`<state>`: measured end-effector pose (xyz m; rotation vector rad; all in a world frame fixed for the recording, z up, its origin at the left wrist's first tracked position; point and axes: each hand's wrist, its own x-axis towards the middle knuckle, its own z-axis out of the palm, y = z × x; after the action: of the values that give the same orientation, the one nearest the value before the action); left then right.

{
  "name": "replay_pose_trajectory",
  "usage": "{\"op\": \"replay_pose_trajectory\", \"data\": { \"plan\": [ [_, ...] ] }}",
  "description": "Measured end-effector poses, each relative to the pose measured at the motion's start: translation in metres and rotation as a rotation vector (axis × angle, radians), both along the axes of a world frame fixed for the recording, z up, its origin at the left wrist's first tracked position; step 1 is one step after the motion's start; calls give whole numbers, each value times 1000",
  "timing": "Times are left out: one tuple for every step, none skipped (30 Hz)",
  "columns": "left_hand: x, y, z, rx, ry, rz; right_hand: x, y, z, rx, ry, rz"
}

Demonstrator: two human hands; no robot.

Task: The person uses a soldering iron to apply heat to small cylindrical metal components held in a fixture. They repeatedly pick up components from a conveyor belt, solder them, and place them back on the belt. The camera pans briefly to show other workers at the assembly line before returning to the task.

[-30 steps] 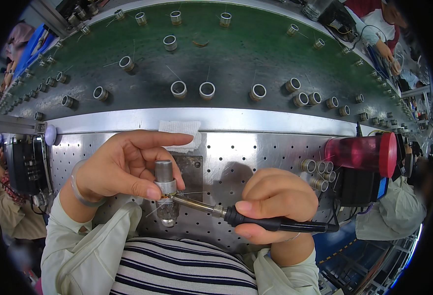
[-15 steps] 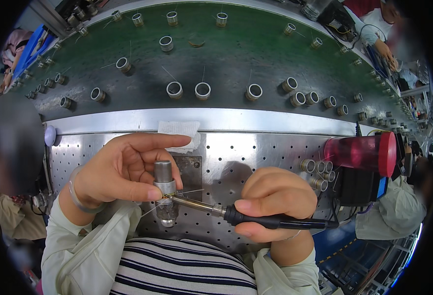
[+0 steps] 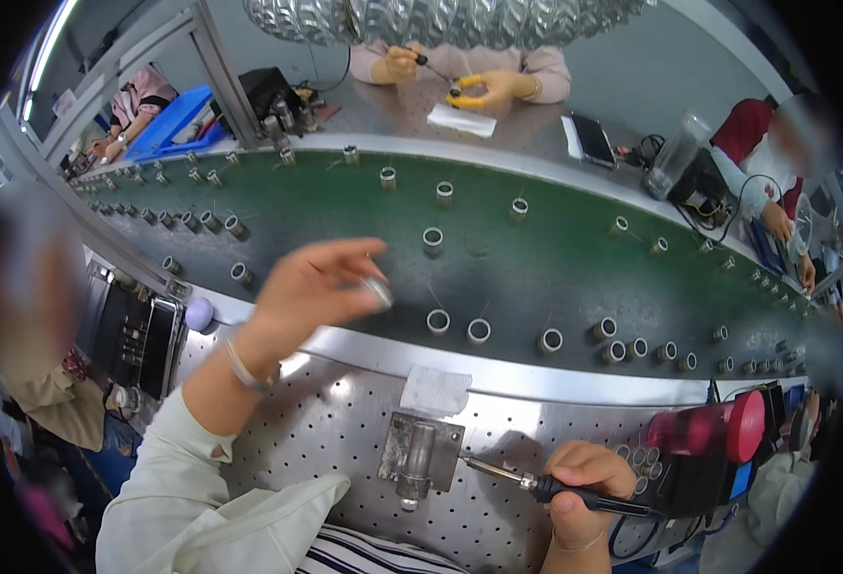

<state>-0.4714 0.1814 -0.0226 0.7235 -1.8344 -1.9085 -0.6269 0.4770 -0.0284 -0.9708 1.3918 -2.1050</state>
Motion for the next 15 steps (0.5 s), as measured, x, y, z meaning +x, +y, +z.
{"op": "replay_pose_trajectory", "data": {
  "plan": [
    [6,-24,-2,-294,-17,114,-1,0,3,12,-5,-1],
    [16,-50,-5,-586,-41,230,1,0,6,26,-17,0],
    [28,-77,-6,-765,-167,324,3,-3,8,31,-39,4],
    [41,-102,-8,-947,-297,420,5,-4,8,31,-34,9],
    [58,-121,-15,-1020,-452,400,6,-5,4,24,-34,19],
    [74,-138,-21,-1085,-611,386,5,-5,1,18,-32,33],
    [74,-146,-22,-1134,-748,361,3,-2,-2,22,-21,30],
    [78,-149,-20,-1265,-711,378,3,-3,-4,9,-15,31],
    [78,-144,-23,-1382,-670,386,1,-1,-5,11,-8,29],
    [69,-135,-22,-1487,-617,384,0,2,-6,26,2,17],
    [59,-125,-16,-1455,-565,395,0,2,-5,29,-8,8],
    [47,-112,-7,-1283,-486,285,0,0,-5,40,-25,2],
    [32,-100,-3,-1101,-400,179,0,-1,-3,57,-35,-7],
    [21,-90,-4,-922,-318,83,-1,-1,-3,56,-42,5],
    [12,-82,-12,-1052,-313,-4,-1,0,-6,58,-47,12]
  ]
}}
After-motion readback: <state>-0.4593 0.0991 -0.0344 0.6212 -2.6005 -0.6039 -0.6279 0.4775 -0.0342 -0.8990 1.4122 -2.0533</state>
